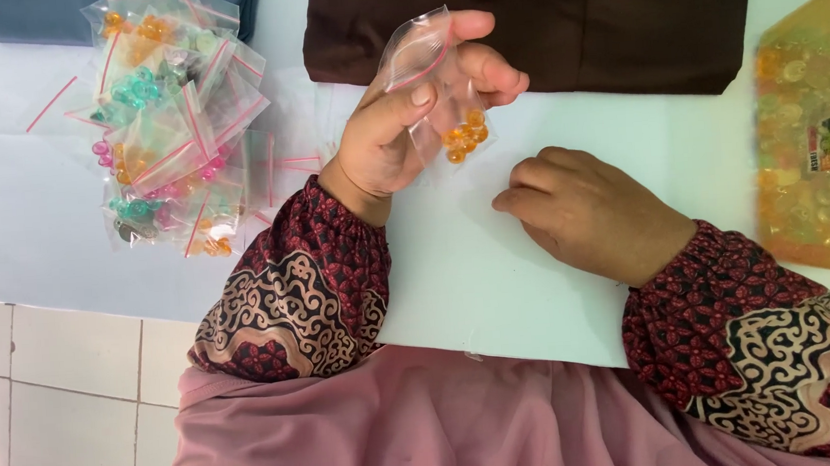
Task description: The person sorts small buttons from a container onto a table, then places them into small plastic bags and seals them. The person repeats this process with different colored buttons.
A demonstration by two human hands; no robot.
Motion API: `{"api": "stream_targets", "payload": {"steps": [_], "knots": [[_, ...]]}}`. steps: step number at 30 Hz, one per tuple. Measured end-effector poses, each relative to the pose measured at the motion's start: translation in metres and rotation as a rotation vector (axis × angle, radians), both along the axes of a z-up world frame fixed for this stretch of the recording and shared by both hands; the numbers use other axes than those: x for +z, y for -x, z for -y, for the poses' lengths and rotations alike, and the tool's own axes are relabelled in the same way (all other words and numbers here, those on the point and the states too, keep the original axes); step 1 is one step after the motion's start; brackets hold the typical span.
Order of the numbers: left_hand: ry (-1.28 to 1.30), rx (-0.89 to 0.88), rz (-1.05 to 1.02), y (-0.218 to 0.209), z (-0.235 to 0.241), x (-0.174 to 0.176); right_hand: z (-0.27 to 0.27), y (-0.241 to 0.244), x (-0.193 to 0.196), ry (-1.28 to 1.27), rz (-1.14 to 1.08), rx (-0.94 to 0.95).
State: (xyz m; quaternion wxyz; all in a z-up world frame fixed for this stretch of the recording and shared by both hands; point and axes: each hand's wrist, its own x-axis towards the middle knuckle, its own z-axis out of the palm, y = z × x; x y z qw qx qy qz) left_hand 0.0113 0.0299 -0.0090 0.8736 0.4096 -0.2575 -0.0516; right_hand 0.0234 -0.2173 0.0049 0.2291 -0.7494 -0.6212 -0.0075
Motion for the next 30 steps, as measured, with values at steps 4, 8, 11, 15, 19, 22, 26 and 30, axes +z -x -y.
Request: {"api": "stream_targets", "payload": {"steps": [4,8,11,15,19,22,26,30], "knots": [[0.026,-0.007,-0.069,0.003,0.0,0.001,0.006,-0.006,0.003,-0.055,0.008,-0.063],[0.013,-0.044,-0.09,0.003,0.007,0.002,0.013,-0.008,0.014,-0.187,0.072,-0.1],[-0.4,0.132,0.04,0.008,0.018,0.003,0.022,-0.005,0.018,-0.352,0.123,-0.233],[-0.831,0.246,0.242,0.013,0.037,-0.002,0.028,-0.006,0.015,-0.531,0.172,-0.162],[-0.935,0.272,0.401,0.018,0.045,0.013,0.021,-0.006,0.012,-0.546,0.184,-0.133],[-0.972,0.249,0.422,0.017,0.047,0.006,0.02,-0.004,0.014,-0.501,0.171,-0.162],[-0.962,0.244,0.41,0.018,0.047,0.005,0.025,-0.008,0.013,-0.477,0.135,-0.166],[-0.908,0.219,0.36,0.018,0.044,0.01,0.019,-0.009,0.02,-0.462,0.09,-0.2]]}}
